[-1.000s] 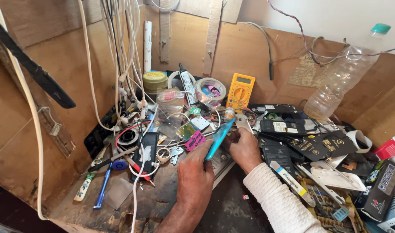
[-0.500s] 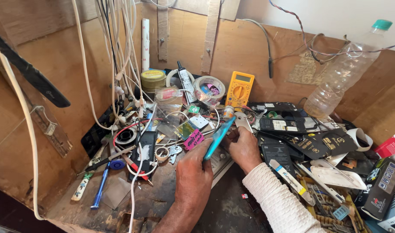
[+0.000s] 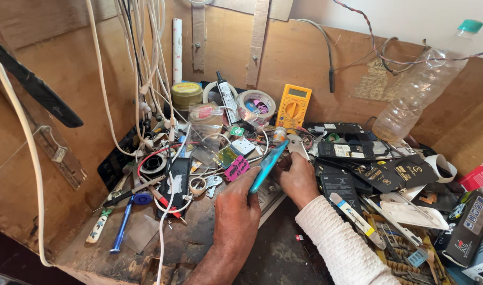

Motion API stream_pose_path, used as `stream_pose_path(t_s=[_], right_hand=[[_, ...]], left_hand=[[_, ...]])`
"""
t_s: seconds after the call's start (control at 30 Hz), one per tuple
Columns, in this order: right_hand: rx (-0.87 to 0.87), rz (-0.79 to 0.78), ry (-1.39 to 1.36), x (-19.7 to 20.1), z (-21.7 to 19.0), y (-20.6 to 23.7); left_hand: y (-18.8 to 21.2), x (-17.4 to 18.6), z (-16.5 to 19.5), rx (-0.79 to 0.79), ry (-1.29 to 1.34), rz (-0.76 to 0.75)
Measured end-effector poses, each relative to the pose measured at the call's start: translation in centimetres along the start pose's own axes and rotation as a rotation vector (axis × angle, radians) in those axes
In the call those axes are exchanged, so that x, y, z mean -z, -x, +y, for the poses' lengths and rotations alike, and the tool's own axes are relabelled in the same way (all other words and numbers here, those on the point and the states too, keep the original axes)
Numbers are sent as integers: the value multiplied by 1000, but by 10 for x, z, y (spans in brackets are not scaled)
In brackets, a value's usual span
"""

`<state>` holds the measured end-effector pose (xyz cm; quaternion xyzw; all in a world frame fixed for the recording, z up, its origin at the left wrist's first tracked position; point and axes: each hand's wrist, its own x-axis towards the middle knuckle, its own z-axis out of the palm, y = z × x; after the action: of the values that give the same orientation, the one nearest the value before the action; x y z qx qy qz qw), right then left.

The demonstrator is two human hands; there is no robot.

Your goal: The person uses a prying tool to separate the back cover of a smartphone, then uses a screwdriver to remove screws from the internal frame. The person handles the phone, back cover, and internal components on a cluttered workbench.

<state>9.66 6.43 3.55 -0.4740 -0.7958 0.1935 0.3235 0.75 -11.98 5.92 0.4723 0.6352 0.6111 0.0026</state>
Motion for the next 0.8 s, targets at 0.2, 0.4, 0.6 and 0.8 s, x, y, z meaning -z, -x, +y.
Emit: stream_pose_path(t_s=[0.2,0.4,0.6,0.8], right_hand=[[53,17,48,-2,0,0],[72,43,51,-1,-4,3],[59,31,83,-1,0,-1],[48,28,103,-5,5,-5]], left_hand=[[0,0,2,7,1,-2],[0,1,3,17,11,-8],[0,0,3,26,12,-4],[-1,0,2,-5,12,7]])
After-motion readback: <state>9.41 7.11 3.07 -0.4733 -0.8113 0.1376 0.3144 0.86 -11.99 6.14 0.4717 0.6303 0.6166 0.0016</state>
